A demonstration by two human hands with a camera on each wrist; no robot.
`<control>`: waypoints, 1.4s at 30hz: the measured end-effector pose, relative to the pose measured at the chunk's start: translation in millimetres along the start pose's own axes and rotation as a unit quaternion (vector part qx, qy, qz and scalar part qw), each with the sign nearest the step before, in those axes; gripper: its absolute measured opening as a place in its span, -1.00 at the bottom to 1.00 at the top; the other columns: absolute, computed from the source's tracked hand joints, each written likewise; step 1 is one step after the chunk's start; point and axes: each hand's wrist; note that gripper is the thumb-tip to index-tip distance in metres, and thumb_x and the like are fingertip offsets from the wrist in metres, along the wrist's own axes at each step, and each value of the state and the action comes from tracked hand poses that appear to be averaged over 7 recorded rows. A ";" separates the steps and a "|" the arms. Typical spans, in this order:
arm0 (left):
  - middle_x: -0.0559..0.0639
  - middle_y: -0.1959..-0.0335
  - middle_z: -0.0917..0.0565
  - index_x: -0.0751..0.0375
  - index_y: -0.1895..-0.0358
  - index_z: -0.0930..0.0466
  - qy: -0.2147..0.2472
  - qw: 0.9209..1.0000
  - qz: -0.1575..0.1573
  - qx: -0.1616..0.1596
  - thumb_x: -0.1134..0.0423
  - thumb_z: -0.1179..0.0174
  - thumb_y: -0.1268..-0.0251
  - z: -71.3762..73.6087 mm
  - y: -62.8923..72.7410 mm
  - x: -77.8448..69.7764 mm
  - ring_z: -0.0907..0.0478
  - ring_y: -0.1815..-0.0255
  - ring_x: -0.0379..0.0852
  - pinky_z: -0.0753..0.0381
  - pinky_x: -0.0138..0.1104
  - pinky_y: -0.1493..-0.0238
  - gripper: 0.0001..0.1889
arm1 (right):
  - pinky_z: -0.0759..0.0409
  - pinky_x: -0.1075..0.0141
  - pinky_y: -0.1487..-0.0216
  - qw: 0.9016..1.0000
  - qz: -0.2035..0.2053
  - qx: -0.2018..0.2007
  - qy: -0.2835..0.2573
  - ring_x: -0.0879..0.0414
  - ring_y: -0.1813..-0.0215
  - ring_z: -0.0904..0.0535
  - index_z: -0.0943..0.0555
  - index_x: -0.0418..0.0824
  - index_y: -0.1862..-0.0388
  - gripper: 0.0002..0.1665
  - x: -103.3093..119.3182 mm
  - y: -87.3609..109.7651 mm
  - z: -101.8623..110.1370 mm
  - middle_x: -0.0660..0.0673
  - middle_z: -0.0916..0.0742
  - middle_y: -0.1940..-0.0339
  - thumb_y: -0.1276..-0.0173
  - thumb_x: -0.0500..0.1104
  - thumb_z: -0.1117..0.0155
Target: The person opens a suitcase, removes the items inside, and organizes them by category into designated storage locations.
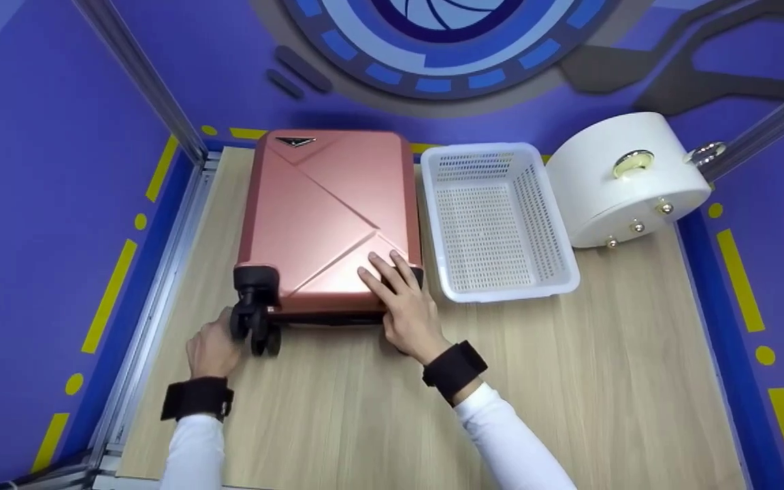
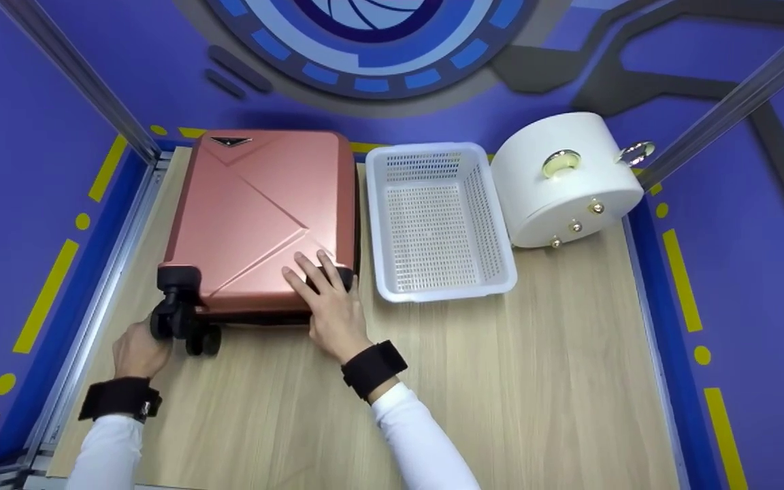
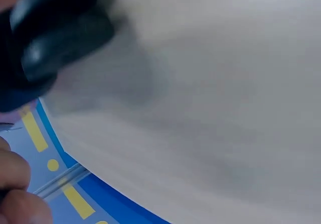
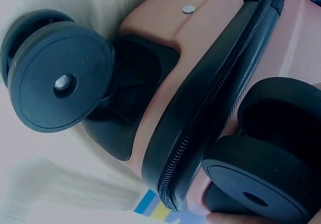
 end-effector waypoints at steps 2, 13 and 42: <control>0.44 0.38 -0.72 0.22 0.13 -0.54 0.004 1.000 -0.009 0.005 0.16 -0.14 -0.49 2.7 -10.9 4.7 -0.70 0.36 0.50 -0.54 0.30 0.41 -0.82 | -0.64 0.24 0.49 1.000 0.002 0.000 0.001 -0.16 -0.70 -0.22 -0.35 0.18 -0.64 0.19 -0.5 0.5 -0.2 0.03 -0.37 -0.69 -0.01 -0.51 -0.32; 0.22 0.40 -0.67 0.17 0.27 -0.50 0.033 0.999 -0.014 0.041 0.16 0.08 -0.69 20.9 -73.7 6.7 -0.61 0.40 0.22 -0.51 0.17 0.33 -0.72 | -0.73 0.16 0.35 1.000 0.004 -0.012 -0.011 -0.17 -0.69 -0.21 -0.37 0.16 -0.62 0.16 1.5 -0.2 -2.2 -0.01 -0.37 -0.68 -0.01 -0.48 -0.34; 0.15 0.28 -0.73 0.29 0.09 -0.69 0.072 0.931 -0.264 -0.240 0.32 -0.25 -0.38 28.1 4.3 -126.1 -0.66 0.39 0.16 -0.58 -0.01 0.39 -0.86 | -0.19 -0.35 -0.58 0.967 -0.079 -0.147 -0.194 -0.39 -0.70 -0.09 -0.34 -0.16 -0.63 -0.11 -3.1 24.6 -18.7 -0.34 -0.22 -0.72 -0.36 -0.06 -0.42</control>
Point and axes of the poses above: each hand's wrist, its own y-axis away from the middle knuckle, its own z-axis out of the back of the hand, x = y × z
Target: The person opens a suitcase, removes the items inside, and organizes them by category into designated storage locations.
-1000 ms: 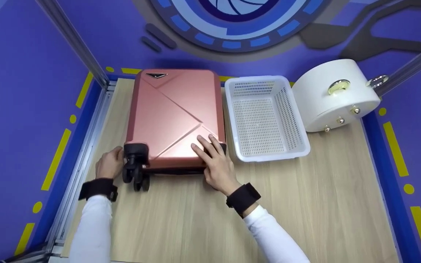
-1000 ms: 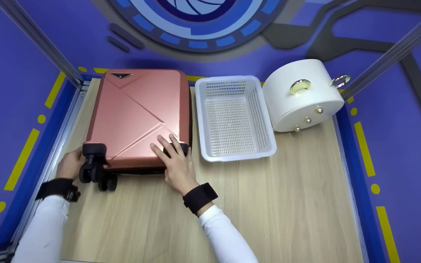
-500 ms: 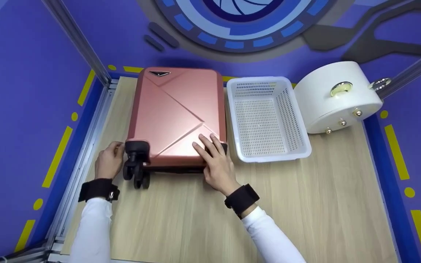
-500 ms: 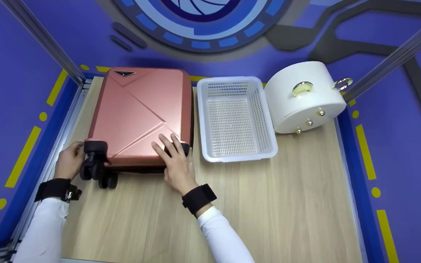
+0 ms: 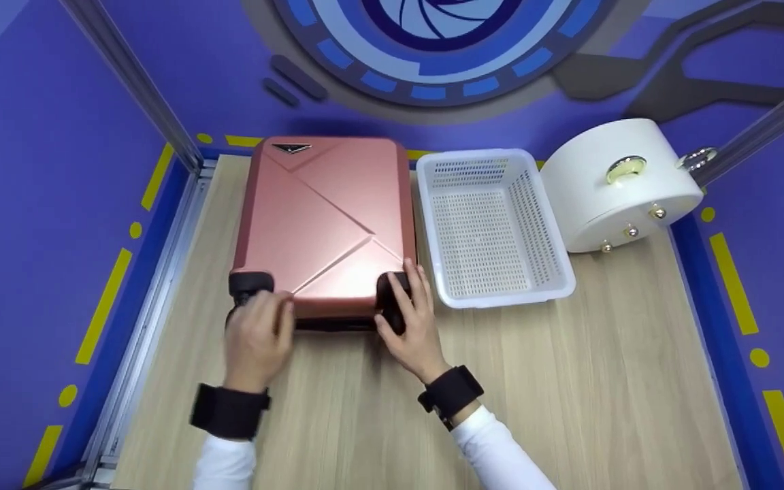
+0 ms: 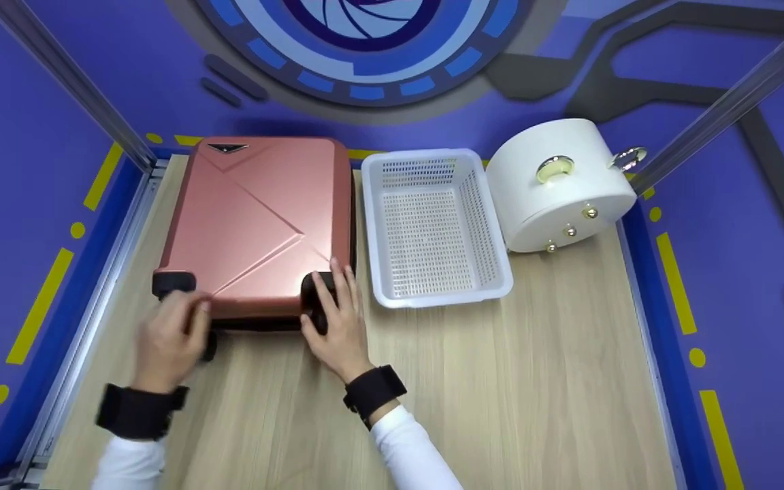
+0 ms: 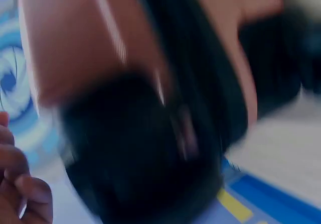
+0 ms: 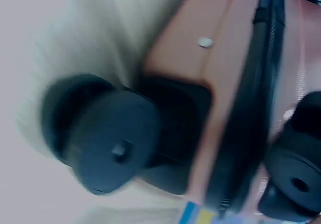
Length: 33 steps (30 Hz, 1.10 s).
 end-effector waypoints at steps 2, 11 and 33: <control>0.16 0.18 -0.69 0.28 0.06 -0.69 -0.005 1.000 -0.021 0.023 0.25 -0.27 -0.38 -13.3 7.7 -11.0 -0.63 0.23 0.16 -0.59 0.00 0.21 -0.81 | -0.22 -0.33 -0.57 0.999 -0.029 -0.006 -0.026 -0.32 -0.72 -0.09 -0.28 -0.14 -0.66 -0.01 -2.5 8.5 0.3 -0.31 -0.17 -0.74 -0.32 -0.03 -0.50; 0.13 -0.36 -0.55 0.12 -0.28 -0.60 -0.019 0.997 -0.025 0.064 0.10 -0.45 -0.15 -44.3 28.5 -21.6 -0.37 -0.43 0.22 -0.17 0.28 -0.39 -0.42 | -0.51 -0.18 -0.44 0.998 -0.044 0.007 -0.055 -0.28 -0.70 -0.18 -0.17 -0.13 -0.71 0.33 -10.4 21.0 -2.9 -0.31 -0.06 -0.77 -0.04 -0.08 -0.74; 0.09 -0.57 -0.20 -0.06 -0.53 -0.19 -0.148 0.988 -0.012 0.031 -0.09 -0.86 0.81 -86.1 32.7 -18.0 0.00 -0.56 0.29 0.08 0.59 -0.38 0.49 | -0.63 0.31 0.28 0.995 -0.080 0.024 -0.046 -0.22 -0.60 -0.32 -0.16 -0.26 -0.69 0.32 25.2 4.1 13.0 -0.40 -0.03 -0.76 0.14 -0.62 -0.38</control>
Point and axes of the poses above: each hand's wrist, its own y-axis away from the middle knuckle, its own z-axis out of the back of the hand, x = y × z
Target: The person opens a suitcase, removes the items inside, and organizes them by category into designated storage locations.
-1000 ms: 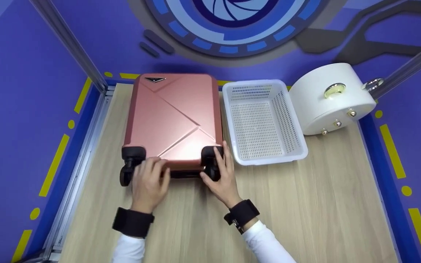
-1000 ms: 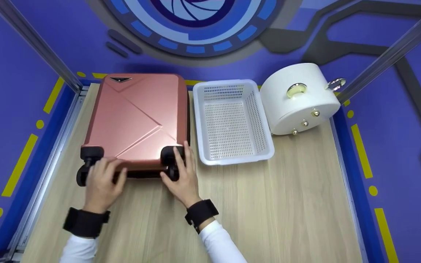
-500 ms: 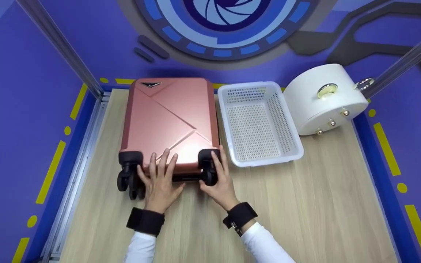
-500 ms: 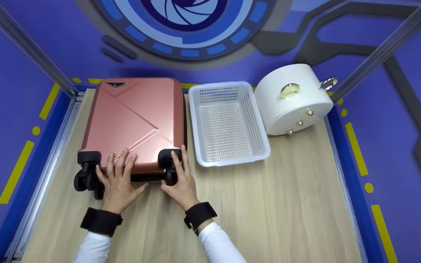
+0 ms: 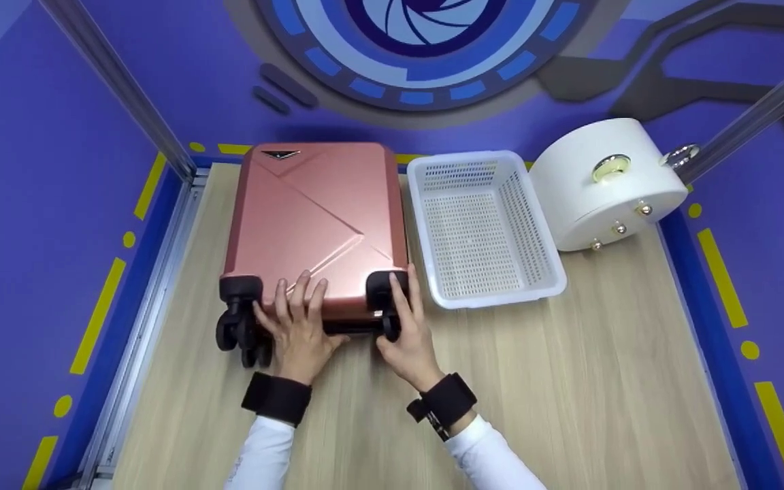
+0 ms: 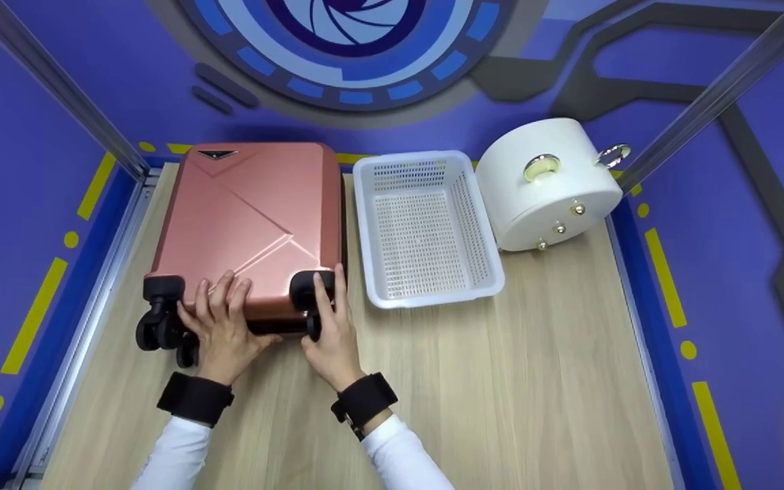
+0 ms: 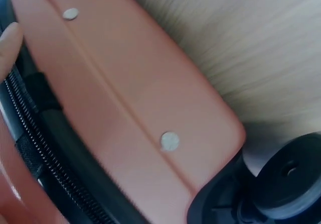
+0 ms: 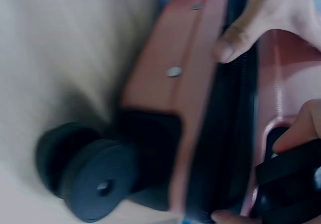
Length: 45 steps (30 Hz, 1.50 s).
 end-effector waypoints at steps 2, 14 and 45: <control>0.10 -0.54 -0.23 -0.04 -0.52 -0.20 -0.003 1.000 -0.001 -0.017 -0.10 -0.86 0.85 0.1 -2.4 1.2 -0.03 -0.55 0.30 0.06 0.58 -0.38 0.49 | -0.61 0.33 0.31 1.000 0.000 0.000 -0.001 -0.20 -0.58 -0.35 -0.17 -0.27 -0.69 0.31 8.2 -3.0 2.9 -0.40 -0.04 -0.75 0.15 -0.62 -0.36; 0.19 -0.46 -0.41 0.10 -0.44 -0.33 -0.003 0.993 0.010 -0.118 0.14 -0.81 0.52 2.3 -4.1 12.3 -0.23 -0.49 0.39 -0.08 0.59 -0.36 0.21 | -0.72 0.16 0.15 0.998 0.043 -0.010 0.042 -0.37 -0.60 -0.32 -0.31 -0.22 -0.64 0.27 46.7 -3.7 5.3 -0.50 -0.10 -0.71 0.21 -0.58 -0.42; 0.30 -0.39 -0.48 0.27 -0.37 -0.40 0.110 0.968 0.122 -0.190 0.02 -0.62 0.17 51.3 -32.4 56.0 -0.29 -0.48 0.41 -0.53 0.34 -0.29 -0.05 | -0.78 0.07 0.00 0.966 0.085 0.089 0.226 -0.26 -0.49 -0.42 -0.69 -0.05 -0.12 -0.66 -65.2 30.8 -41.7 -0.14 -0.66 -0.02 -0.45 0.02 -0.42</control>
Point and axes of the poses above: each hand's wrist, its own y-axis away from the middle knuckle, its own z-axis out of the back of the hand, x = y × z
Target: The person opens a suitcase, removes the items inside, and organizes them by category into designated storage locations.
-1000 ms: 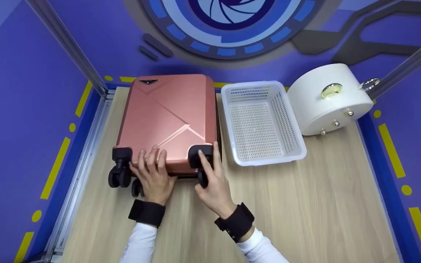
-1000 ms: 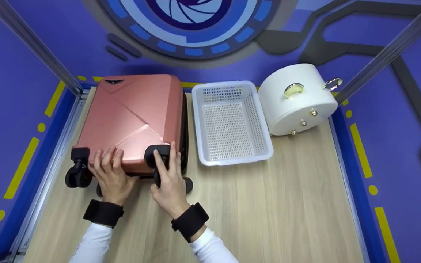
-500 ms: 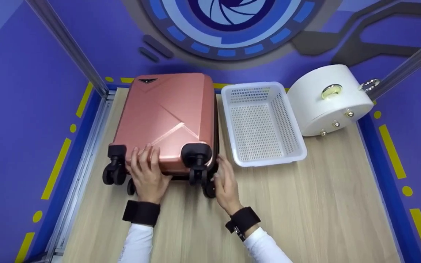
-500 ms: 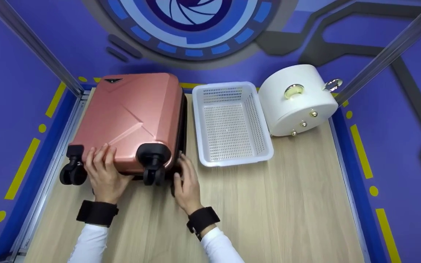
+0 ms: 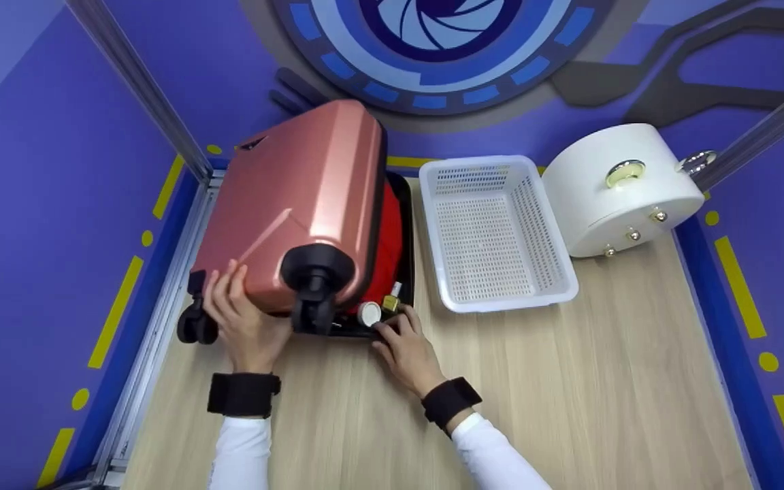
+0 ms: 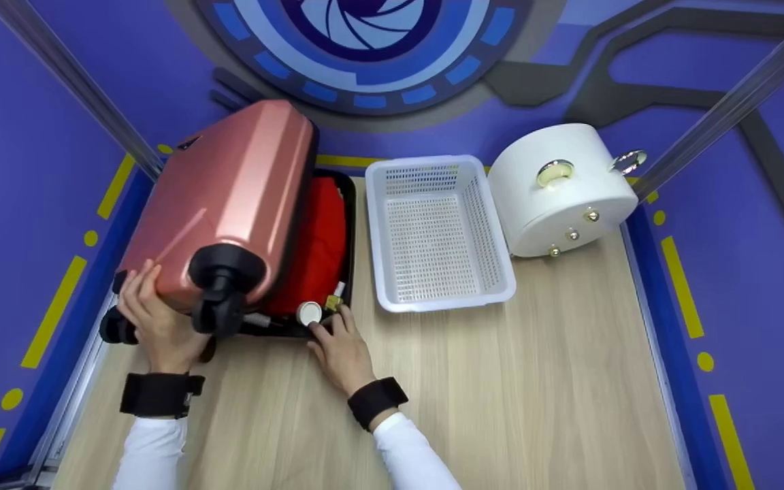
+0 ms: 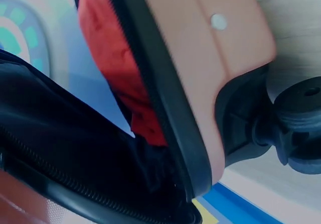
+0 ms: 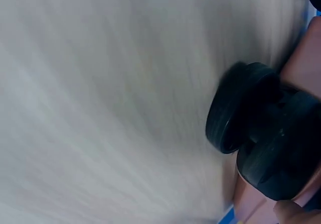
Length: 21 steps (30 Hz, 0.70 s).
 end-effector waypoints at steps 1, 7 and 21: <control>0.30 -0.40 -0.48 0.28 -0.37 -0.40 0.002 1.000 0.010 -0.001 0.01 -0.60 0.12 1.9 -1.6 1.8 -0.29 -0.48 0.40 -0.52 0.34 -0.30 -0.07 | -0.78 0.07 -0.01 1.000 0.001 0.001 0.009 -0.24 -0.48 -0.43 -0.69 -0.04 -0.12 -0.68 0.5 -0.7 0.1 -0.13 -0.66 -0.01 -0.47 0.02 -0.40; 0.28 -0.47 -0.42 0.26 -0.43 -0.34 0.014 0.997 0.070 0.013 -0.10 -0.53 0.00 14.7 -12.5 14.9 -0.26 -0.51 0.31 -0.56 0.32 -0.23 -0.05 | -0.78 0.10 -0.01 1.000 0.002 0.001 0.007 -0.24 -0.47 -0.43 -0.71 -0.03 -0.09 -0.75 4.4 -3.3 -1.3 -0.11 -0.67 -0.01 -0.50 -0.03 -0.37; -0.01 -0.21 -0.53 0.41 -0.43 -0.35 0.193 0.919 0.343 0.012 0.50 -0.46 0.17 52.5 -56.8 71.1 -0.45 -0.20 -0.21 -0.38 -0.47 -0.33 -0.10 | -0.76 0.05 -0.09 0.999 -0.012 0.008 -0.050 -0.26 -0.56 -0.35 -0.76 -0.01 -0.05 -0.73 3.2 -3.9 -2.4 -0.13 -0.68 0.00 -0.55 0.06 -0.29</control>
Point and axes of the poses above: each hand's wrist, its own y-axis away from the middle knuckle, its own z-axis out of the back of the hand, x = y × z
